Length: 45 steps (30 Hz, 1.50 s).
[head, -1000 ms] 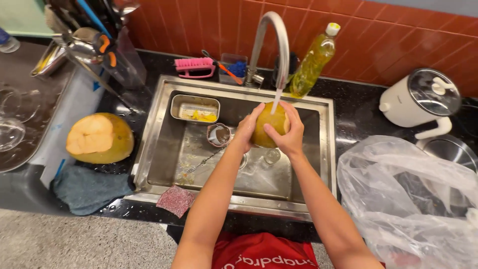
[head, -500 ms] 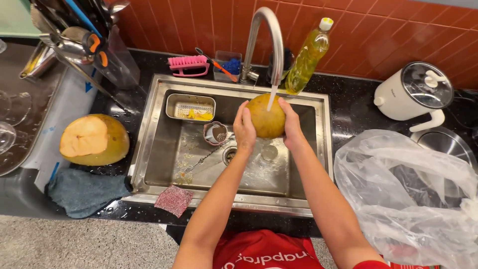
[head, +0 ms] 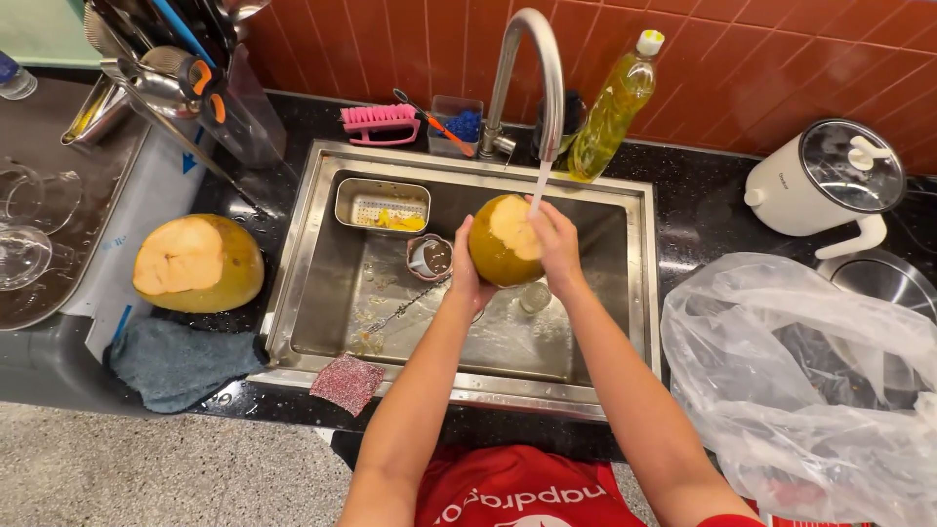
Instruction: Wash coconuts in a sink and place them on a counter.
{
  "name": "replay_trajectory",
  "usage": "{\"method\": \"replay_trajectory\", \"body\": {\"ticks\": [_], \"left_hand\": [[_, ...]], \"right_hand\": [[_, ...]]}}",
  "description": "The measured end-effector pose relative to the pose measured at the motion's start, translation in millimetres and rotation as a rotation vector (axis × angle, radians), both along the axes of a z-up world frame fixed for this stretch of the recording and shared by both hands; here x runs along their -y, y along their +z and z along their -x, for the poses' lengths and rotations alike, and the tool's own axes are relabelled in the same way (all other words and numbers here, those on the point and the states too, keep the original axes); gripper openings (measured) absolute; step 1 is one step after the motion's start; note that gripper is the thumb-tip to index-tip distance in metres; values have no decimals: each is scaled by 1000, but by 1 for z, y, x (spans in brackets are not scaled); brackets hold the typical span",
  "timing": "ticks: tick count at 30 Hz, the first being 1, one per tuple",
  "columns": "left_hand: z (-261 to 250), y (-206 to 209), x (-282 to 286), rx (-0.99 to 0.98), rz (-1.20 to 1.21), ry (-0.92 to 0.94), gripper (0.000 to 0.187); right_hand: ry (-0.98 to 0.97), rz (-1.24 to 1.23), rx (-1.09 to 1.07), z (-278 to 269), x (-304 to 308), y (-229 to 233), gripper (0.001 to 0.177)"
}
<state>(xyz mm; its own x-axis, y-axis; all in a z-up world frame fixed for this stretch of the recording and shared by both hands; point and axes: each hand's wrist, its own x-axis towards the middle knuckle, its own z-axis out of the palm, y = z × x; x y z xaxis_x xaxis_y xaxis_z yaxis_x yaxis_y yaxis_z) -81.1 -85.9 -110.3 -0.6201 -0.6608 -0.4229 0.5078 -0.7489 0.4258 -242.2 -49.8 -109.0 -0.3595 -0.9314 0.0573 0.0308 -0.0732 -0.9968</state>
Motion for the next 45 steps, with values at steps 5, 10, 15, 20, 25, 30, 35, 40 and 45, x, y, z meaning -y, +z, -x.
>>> {"method": "replay_trajectory", "body": {"ticks": [5,10,15,20,25,30,35,40,45], "left_hand": [[23,-9,-1,426,606,357,50],[28,-16,30,825,1252,473,33],[59,-45,106,753,784,27,43],[105,-85,187,307,375,-41,45],[97,-30,193,-169,42,-21,41],[78,19,178,-273,-23,-111,64],[13,36,83,264,521,-251,71],[-71,51,-17,416,746,-118,81],[-181,43,-22,173,407,115,65]], "right_hand": [[13,-266,561,10,-9,19,53],[25,-328,906,3,-26,23,70],[-27,-261,1070,2,-54,1,65],[-76,-222,1075,0,-83,23,61],[-84,-168,1094,12,-106,29,63],[-133,-175,1037,4,-116,62,81],[-143,-175,957,-13,-113,77,85],[66,-87,711,-44,-91,93,76],[283,-322,143,-159,-52,116,72]]}}
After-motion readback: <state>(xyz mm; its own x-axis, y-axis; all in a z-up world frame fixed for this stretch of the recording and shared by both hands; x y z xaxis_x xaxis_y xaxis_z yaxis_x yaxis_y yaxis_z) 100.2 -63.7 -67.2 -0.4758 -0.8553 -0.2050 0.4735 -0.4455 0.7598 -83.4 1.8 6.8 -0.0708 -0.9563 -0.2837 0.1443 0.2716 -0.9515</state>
